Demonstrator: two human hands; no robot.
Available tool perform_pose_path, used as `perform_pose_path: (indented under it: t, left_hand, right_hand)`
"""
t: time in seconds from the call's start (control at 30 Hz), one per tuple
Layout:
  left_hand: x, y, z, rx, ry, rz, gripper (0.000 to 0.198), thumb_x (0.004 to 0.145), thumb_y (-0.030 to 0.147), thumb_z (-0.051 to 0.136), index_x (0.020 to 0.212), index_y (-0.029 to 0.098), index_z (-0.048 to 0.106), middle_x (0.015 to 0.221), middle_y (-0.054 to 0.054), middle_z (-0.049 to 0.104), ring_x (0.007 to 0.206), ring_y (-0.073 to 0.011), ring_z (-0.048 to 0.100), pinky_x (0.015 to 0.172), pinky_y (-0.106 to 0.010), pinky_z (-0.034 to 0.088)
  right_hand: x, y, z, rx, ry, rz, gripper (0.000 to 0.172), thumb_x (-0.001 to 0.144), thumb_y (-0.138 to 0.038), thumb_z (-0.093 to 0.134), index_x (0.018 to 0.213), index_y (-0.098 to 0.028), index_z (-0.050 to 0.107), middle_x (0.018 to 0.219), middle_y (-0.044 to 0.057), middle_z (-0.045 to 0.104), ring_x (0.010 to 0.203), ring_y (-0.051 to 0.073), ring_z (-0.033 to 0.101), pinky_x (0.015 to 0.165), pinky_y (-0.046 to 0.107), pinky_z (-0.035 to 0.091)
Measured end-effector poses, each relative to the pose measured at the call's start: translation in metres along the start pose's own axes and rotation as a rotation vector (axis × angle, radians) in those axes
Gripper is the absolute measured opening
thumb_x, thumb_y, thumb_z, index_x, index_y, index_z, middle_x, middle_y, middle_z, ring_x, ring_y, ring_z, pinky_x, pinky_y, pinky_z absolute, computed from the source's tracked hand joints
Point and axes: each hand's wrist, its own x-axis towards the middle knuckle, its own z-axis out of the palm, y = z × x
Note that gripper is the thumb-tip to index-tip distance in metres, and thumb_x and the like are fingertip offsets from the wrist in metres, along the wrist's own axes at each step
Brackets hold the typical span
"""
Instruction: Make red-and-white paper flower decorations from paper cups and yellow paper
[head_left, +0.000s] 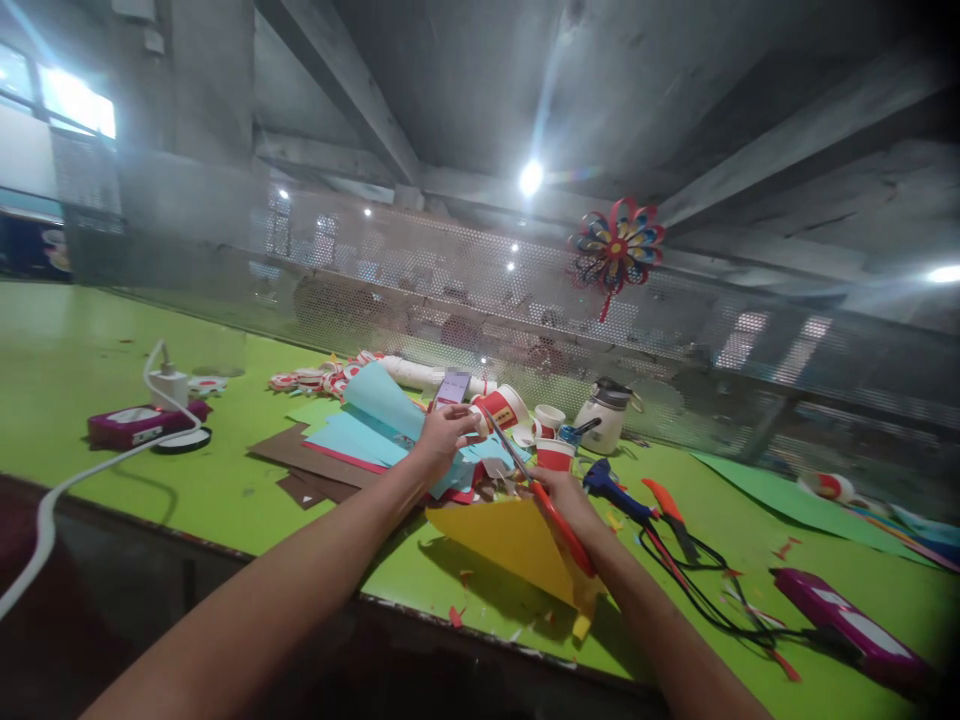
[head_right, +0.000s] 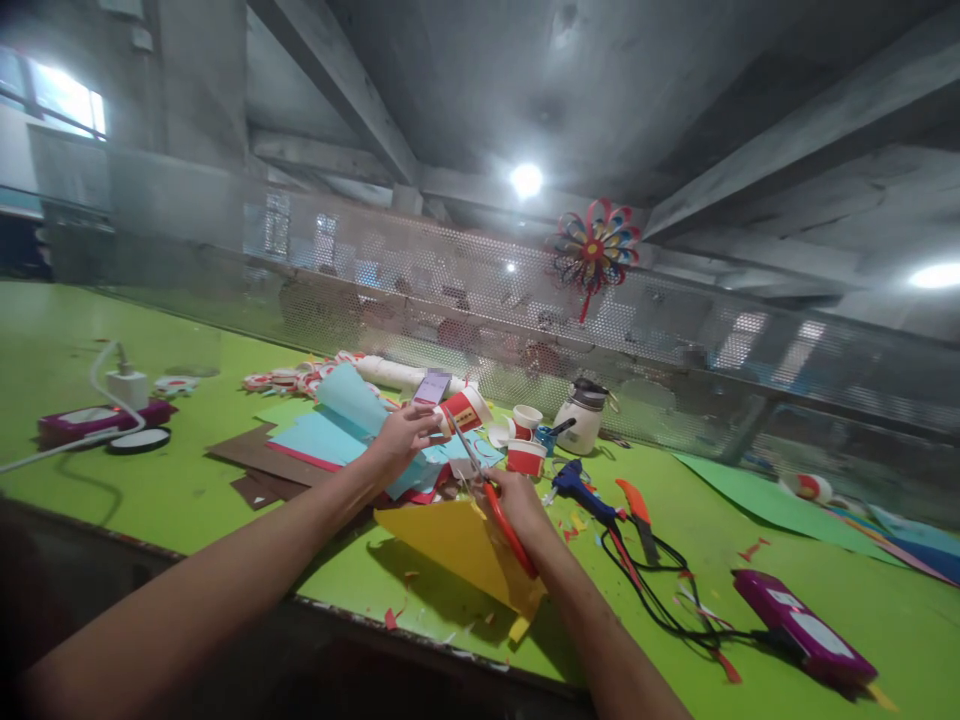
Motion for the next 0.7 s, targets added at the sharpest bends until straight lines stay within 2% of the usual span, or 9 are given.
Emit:
perform_pose_path:
  t: [0.23, 0.5, 0.7]
  left_hand:
    - [-0.006, 0.001, 0.005, 0.072, 0.002, 0.053, 0.033, 0.056, 0.017, 0.081, 0.081, 0.01, 0.06, 0.084, -0.007, 0.064, 0.071, -0.0183, 0.065, 0.068, -0.038, 0.055]
    - [-0.006, 0.0, 0.006, 0.128, 0.041, 0.105, 0.033, 0.058, 0.018, 0.079, 0.085, 0.011, 0.062, 0.087, -0.005, 0.062, 0.072, -0.0164, 0.064, 0.067, -0.035, 0.055]
    - [-0.003, -0.002, 0.004, 0.099, 0.031, 0.09, 0.037, 0.055, 0.016, 0.081, 0.085, 0.012, 0.061, 0.086, -0.005, 0.063, 0.07, -0.0151, 0.063, 0.068, -0.035, 0.054]
  right_hand:
    - [0.0, 0.002, -0.002, -0.028, -0.008, 0.033, 0.027, 0.071, -0.031, 0.058, 0.086, -0.015, 0.074, 0.075, 0.005, 0.072, 0.071, 0.025, 0.066, 0.061, 0.029, 0.046]
    - [-0.001, -0.009, -0.001, -0.027, 0.028, 0.062, 0.026, 0.071, -0.03, 0.056, 0.081, -0.013, 0.074, 0.069, 0.004, 0.071, 0.066, 0.023, 0.065, 0.058, 0.027, 0.043]
    - [-0.003, -0.015, -0.002, -0.035, 0.032, 0.053, 0.025, 0.069, -0.024, 0.053, 0.078, -0.014, 0.074, 0.066, 0.003, 0.07, 0.064, 0.021, 0.064, 0.056, 0.025, 0.041]
